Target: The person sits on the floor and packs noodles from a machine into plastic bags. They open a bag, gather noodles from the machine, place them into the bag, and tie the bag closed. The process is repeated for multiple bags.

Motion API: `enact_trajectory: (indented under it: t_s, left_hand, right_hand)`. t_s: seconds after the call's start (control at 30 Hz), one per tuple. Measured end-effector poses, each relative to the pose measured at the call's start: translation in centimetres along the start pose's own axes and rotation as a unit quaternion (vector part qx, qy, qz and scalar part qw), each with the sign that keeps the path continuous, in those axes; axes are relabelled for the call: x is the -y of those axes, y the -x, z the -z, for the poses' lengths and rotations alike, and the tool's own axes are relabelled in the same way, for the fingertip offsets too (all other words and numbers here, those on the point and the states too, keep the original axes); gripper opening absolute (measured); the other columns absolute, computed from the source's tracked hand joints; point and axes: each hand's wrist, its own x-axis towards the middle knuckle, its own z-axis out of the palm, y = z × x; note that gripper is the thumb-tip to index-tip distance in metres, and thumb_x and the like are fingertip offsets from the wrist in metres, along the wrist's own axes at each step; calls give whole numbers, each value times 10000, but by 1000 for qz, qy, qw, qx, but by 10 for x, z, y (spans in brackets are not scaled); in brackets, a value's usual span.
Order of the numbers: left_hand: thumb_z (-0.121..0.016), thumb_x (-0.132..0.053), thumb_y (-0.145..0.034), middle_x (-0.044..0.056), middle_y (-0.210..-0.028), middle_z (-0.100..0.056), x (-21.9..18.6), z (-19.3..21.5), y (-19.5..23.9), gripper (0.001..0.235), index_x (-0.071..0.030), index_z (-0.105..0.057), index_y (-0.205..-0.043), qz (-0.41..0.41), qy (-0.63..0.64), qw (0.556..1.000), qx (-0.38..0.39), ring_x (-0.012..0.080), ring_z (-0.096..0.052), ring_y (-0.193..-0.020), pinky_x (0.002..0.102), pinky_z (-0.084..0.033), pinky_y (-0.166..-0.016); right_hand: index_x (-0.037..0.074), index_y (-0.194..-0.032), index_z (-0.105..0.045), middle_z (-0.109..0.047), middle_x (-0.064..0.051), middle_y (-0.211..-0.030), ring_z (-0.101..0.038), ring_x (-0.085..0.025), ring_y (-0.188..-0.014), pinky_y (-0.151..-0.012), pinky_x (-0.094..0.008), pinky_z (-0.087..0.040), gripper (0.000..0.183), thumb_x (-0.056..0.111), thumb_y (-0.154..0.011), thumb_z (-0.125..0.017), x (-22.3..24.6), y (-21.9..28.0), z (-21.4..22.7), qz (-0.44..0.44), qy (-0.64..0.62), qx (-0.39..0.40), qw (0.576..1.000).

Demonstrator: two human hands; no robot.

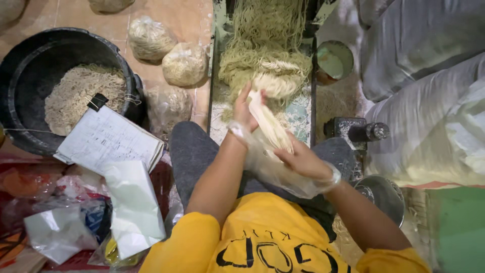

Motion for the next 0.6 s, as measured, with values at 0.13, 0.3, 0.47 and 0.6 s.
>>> enact_trajectory:
  t_s: [0.13,0.3,0.47,0.6]
  left_hand:
    - [-714,-204,-1013,44,-768,-552,25,49,-42,266,-3,-541,-1011,-2,-48,989,-142,130,-511,-581,277,-417,-478]
    - [-644,-112,-1012,47,-741,-519,12,-26,-41,175,39,-554,-1017,31,-185,979,79,114,-430,-493,257,-342,-383]
    - [-655,-201,-977,19,-972,-671,4,-149,40,470,-115,-505,-1414,51,-421,857,294,72,-569,-663,235,-468,-534]
    - [-599,-262,-1006,82,-959,-656,-34,-165,115,536,-113,-458,-1502,76,-596,697,392,92,-573,-636,257,-520,-534]
  right_hand:
    - [46,-1293,-643,-742,-106,-1121,-718,-175,-947,-843,-337,-575,395,110,-908,-698,-15,10,15,86,223,31,971]
    - [5,-1379,-596,-663,-111,-1327,-625,-214,-1230,-1096,-369,-500,390,172,-1027,-607,9,16,19,170,-160,-145,961]
    - [34,-1382,-528,-607,-117,-1333,-648,-244,-1194,-1047,-395,-541,583,473,-1002,-587,57,-13,38,269,-617,-50,738]
    - [-117,-1339,-441,-617,-158,-1121,-646,-220,-978,-863,-318,-566,650,332,-934,-679,58,-17,82,229,-740,50,630]
